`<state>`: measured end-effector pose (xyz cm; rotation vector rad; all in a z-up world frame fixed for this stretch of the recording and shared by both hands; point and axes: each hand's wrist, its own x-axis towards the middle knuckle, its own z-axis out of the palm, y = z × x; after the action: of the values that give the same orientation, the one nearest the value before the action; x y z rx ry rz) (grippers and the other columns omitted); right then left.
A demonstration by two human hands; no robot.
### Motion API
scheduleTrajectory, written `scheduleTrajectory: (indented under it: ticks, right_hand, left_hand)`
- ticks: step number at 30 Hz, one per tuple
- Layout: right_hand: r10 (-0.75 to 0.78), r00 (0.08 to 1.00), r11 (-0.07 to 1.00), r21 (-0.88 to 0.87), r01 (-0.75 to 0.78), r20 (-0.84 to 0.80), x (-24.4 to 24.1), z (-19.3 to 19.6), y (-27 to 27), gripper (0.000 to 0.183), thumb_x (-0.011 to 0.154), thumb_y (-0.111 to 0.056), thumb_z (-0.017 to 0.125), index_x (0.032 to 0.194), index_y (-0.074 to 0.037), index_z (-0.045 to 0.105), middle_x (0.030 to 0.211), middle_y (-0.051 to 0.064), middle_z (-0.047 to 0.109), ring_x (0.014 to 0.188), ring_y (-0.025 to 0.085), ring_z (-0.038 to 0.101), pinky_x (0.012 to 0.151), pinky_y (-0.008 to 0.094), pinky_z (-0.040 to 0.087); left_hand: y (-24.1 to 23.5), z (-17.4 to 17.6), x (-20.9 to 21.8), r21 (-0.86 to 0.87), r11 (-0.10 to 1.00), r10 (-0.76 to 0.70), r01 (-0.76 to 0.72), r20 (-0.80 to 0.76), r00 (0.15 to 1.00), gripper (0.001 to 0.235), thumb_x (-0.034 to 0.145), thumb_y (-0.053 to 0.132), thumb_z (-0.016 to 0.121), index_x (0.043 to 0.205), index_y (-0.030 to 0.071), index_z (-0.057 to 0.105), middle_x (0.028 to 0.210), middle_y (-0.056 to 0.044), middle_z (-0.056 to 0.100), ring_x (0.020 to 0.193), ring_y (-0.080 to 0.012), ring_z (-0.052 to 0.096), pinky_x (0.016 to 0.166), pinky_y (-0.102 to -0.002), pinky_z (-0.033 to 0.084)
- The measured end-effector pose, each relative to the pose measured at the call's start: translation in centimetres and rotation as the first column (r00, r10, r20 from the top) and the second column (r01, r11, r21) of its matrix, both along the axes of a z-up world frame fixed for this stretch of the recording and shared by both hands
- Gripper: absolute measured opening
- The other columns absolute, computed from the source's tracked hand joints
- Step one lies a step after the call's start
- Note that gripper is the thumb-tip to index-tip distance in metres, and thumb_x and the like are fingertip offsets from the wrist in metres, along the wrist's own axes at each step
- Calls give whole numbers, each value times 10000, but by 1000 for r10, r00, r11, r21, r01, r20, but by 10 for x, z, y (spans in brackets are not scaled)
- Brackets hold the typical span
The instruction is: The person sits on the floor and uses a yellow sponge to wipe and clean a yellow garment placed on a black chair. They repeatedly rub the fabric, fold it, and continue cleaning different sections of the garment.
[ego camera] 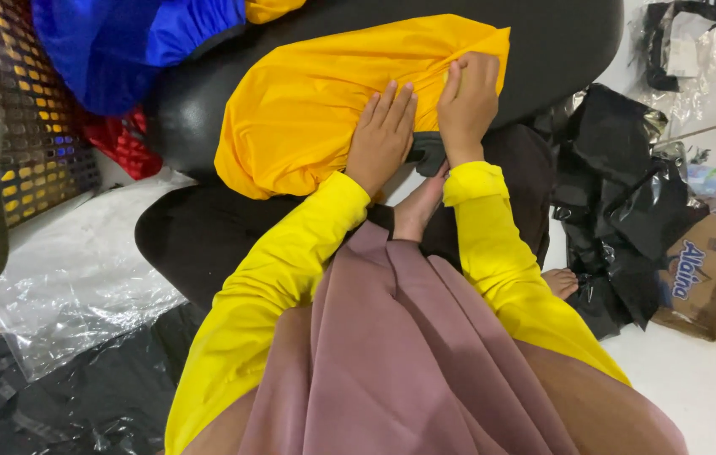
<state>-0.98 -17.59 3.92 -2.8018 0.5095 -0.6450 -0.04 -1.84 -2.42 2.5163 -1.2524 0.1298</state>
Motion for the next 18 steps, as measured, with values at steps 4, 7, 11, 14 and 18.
scheduleTrajectory:
  ticks: [4, 7, 11, 14, 18]
  right_hand:
    - [8, 998, 1000, -27, -6, 70, -1, -5, 6, 189, 1089, -194, 438, 1038, -69, 571, 1022, 126, 549, 901, 325, 611, 675, 417, 521]
    - [14, 1000, 998, -68, -12, 23, -5, -4, 7, 180, 1082, -247, 493, 1018, -91, 558, 1009, 111, 532, 843, 267, 611, 649, 347, 534]
    - [39, 998, 996, -81, -34, 53, -5, 0, 3, 223, 1070, -323, 545, 1046, -102, 568, 1045, 109, 522, 886, 265, 616, 664, 348, 542]
    - [73, 994, 996, -63, -68, 81, -10, -1, 1, 262, 1067, -360, 554, 1026, -101, 555, 1019, 101, 502, 834, 254, 602, 616, 346, 520]
    - [93, 992, 994, -61, -88, 84, -15, 0, -3, 352, 1056, -473, 569, 1068, -122, 576, 1048, 98, 533, 865, 225, 622, 643, 315, 545]
  left_hand:
    - [1, 4, 4, -45, 999, 1, -2, -15, 1000, 483, 1071, 294, 646, 1498, 85, 562, 1577, -121, 483, 1479, -335, 404, 1235, -473, 297]
    - [13, 19, 7, -259, 966, -10, 11, 5, 1000, 316, 1040, 215, 718, 1320, 69, 691, 1404, -142, 642, 1353, -341, 560, 1168, -464, 412]
    - [58, 76, 17, -426, 901, 131, -81, 90, 987, 277, 1006, 144, 780, 1257, 54, 703, 1358, -145, 650, 1359, -392, 499, 1095, -538, 487]
    - [110, 94, 10, -313, 851, 440, -422, -13, 898, 494, 1055, 288, 745, 1480, 150, 533, 1574, -108, 421, 1511, -432, 297, 1235, -626, 372]
    - [172, 91, -19, -168, 624, 692, -763, -336, 639, 798, 1077, 439, 683, 1638, 105, 222, 1700, -152, 291, 1559, -450, 284, 1324, -597, 169]
